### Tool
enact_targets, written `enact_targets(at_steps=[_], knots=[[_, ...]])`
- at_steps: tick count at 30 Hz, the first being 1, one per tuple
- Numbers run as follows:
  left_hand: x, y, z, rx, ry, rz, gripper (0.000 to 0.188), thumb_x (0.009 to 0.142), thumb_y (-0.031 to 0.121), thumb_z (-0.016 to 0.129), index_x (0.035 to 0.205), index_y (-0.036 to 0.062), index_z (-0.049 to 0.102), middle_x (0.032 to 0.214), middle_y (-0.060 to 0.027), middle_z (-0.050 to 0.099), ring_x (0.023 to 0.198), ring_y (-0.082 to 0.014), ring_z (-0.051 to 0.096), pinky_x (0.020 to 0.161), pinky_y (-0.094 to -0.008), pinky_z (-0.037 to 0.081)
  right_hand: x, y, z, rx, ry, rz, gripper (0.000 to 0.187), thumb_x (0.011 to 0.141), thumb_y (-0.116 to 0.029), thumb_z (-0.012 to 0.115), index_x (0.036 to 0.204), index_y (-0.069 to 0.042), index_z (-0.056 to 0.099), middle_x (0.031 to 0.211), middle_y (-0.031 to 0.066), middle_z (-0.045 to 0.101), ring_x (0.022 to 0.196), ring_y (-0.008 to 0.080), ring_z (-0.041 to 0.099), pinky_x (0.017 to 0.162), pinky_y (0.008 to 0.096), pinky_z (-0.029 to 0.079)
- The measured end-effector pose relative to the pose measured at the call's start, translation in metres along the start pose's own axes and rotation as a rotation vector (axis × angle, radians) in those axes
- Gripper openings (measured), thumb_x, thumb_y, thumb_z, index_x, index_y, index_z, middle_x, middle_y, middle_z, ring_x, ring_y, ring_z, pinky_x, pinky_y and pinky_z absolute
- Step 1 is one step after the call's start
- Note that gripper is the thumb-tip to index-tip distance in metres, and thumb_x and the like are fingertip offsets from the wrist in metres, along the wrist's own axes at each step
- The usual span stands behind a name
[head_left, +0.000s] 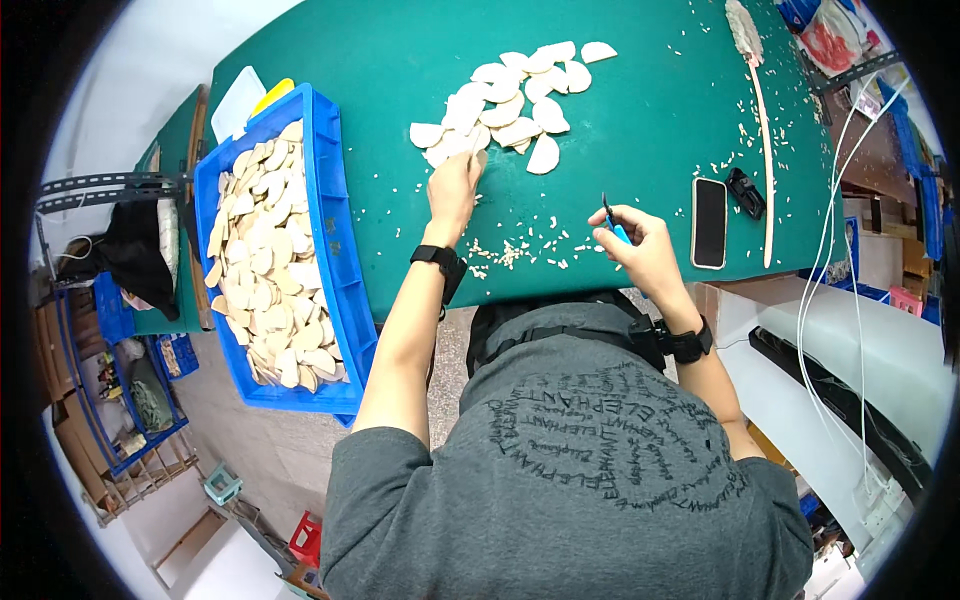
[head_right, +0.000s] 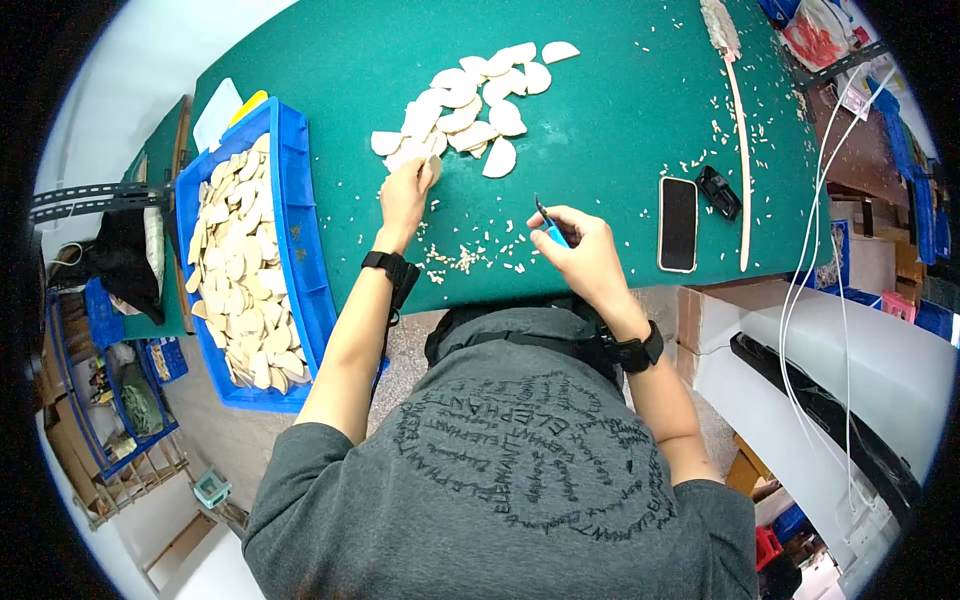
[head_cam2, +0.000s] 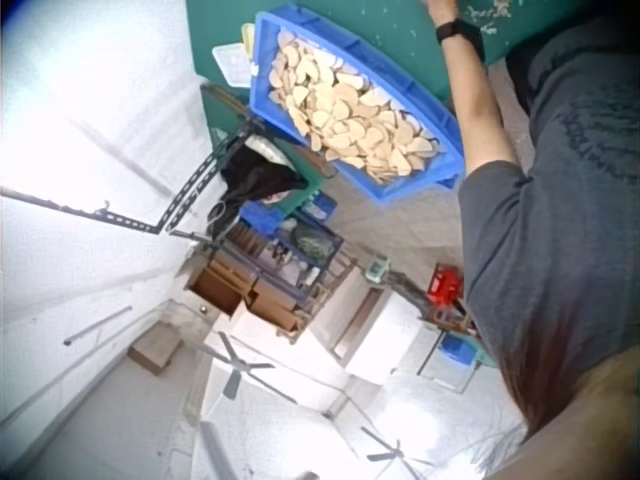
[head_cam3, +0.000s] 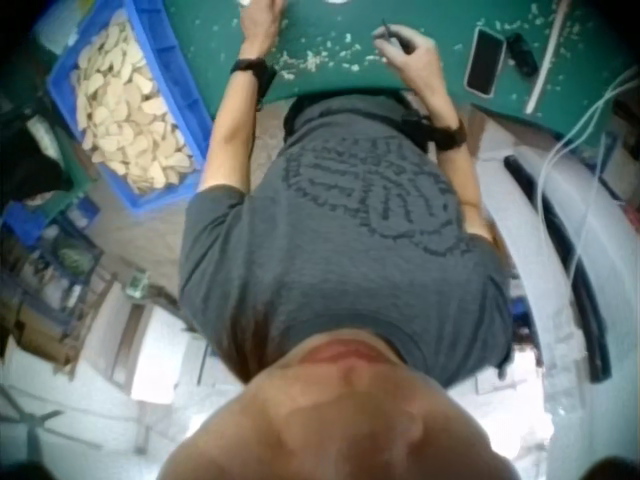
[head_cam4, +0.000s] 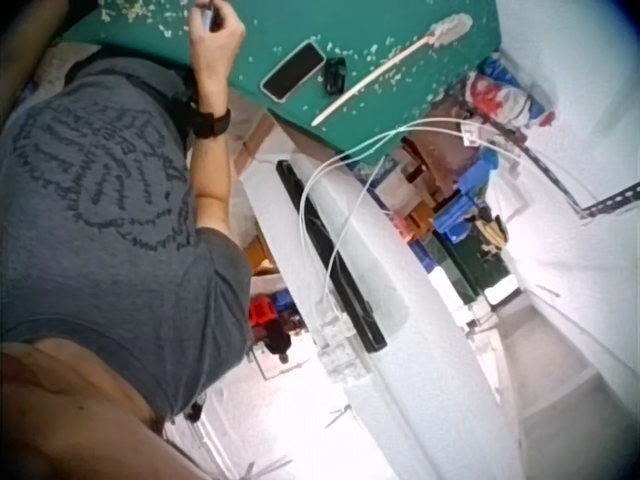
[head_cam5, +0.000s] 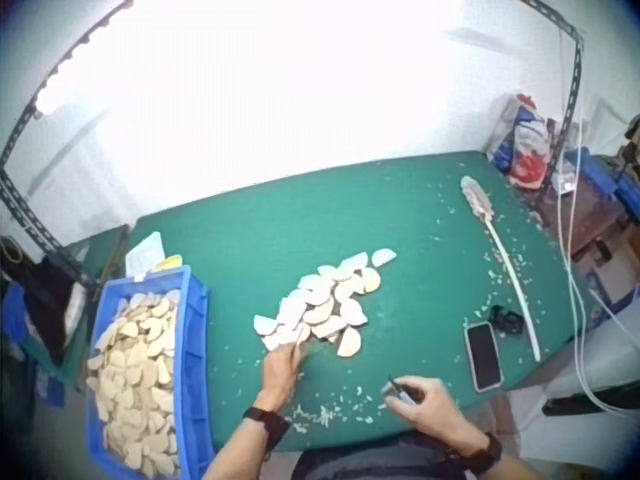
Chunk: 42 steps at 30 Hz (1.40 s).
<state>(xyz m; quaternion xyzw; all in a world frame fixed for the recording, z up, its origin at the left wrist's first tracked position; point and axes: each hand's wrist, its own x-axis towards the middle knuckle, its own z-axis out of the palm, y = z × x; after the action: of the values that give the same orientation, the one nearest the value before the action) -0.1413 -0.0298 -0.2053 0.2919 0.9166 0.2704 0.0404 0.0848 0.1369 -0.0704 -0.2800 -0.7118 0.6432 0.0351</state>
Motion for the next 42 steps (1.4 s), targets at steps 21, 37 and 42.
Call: enact_targets(at_steps=[21, 37, 42], knots=[[-0.075, 0.111, -0.138, -0.794, -0.167, -0.07, 0.023, 0.091, 0.018, 0.06, 0.103, 0.0002, 0.067, 0.087, -0.0098, 0.071, 0.077, -0.0115, 0.066, 0.068, -0.026, 0.053, 0.023, -0.037, 0.038, -0.203, -0.256, -0.206, 0.028, 0.079, -0.021, 0.067, 0.098, -0.001, 0.067, 0.081, 0.0114, 0.068, 0.069, 0.0117, 0.06, 0.065, 0.0273, 0.049], [-0.077, 0.111, -0.141, -0.729, -0.155, 0.046, 0.024, 0.091, 0.019, 0.06, 0.105, -0.0004, 0.067, 0.091, -0.0092, 0.07, 0.081, -0.0115, 0.064, 0.07, -0.0256, 0.052, 0.021, -0.029, 0.043, -0.174, -0.242, -0.257, 0.022, 0.079, -0.015, 0.065, 0.093, 0.001, 0.068, 0.068, 0.0039, 0.062, 0.059, 0.0055, 0.048, 0.054, 0.0242, 0.041], [-0.079, 0.103, -0.136, -0.685, -0.136, 0.051, 0.025, 0.092, 0.019, 0.06, 0.105, -0.0012, 0.067, 0.09, -0.0086, 0.069, 0.08, -0.0107, 0.064, 0.07, -0.025, 0.052, 0.022, -0.017, 0.048, -0.174, -0.238, -0.26, 0.019, 0.079, -0.013, 0.063, 0.091, 0.001, 0.068, 0.067, 0.0028, 0.062, 0.059, 0.0045, 0.048, 0.054, 0.0237, 0.04]])
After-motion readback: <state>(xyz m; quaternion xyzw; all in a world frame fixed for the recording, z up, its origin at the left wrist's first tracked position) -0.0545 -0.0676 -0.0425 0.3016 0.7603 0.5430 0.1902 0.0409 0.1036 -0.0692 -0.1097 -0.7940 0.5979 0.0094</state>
